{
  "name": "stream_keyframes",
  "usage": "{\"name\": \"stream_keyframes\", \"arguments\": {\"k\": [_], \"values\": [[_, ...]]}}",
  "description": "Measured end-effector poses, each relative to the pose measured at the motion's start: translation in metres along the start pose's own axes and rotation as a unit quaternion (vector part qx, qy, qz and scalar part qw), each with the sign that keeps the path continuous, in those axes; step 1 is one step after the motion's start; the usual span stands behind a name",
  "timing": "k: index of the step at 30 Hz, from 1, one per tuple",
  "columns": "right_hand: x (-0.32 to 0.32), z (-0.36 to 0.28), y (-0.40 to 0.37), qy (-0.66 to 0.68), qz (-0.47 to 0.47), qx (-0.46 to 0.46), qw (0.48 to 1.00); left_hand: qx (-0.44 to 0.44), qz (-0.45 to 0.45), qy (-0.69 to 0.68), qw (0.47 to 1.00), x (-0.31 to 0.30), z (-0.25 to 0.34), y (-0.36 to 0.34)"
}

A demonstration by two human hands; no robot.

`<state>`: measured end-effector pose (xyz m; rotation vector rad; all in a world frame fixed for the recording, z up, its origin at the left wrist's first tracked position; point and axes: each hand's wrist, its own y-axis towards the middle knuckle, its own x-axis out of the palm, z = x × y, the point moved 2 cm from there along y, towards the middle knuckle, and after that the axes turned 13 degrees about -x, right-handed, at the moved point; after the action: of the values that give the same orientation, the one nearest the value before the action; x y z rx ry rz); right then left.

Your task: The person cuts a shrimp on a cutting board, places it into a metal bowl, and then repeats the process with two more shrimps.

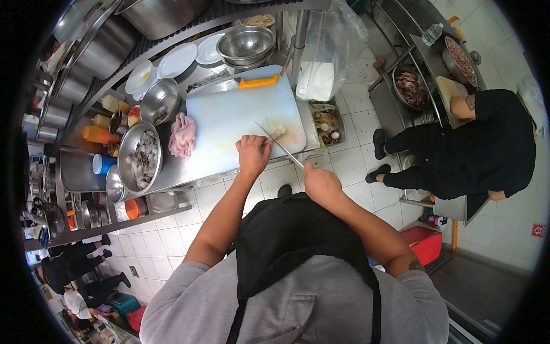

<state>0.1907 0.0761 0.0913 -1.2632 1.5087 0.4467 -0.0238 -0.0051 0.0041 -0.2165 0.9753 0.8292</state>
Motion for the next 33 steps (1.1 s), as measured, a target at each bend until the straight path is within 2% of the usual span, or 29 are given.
{"name": "stream_keyframes", "arguments": {"k": [23, 33], "values": [[-0.004, -0.001, -0.019, 0.001, -0.015, 0.004, 1.000, 0.019, 0.006, -0.005, 1.000, 0.003, -0.002, 0.005], [0.004, 0.003, -0.005, 0.005, 0.003, -0.004, 1.000, 0.016, 0.004, 0.006, 1.000, 0.005, -0.002, 0.004]]}}
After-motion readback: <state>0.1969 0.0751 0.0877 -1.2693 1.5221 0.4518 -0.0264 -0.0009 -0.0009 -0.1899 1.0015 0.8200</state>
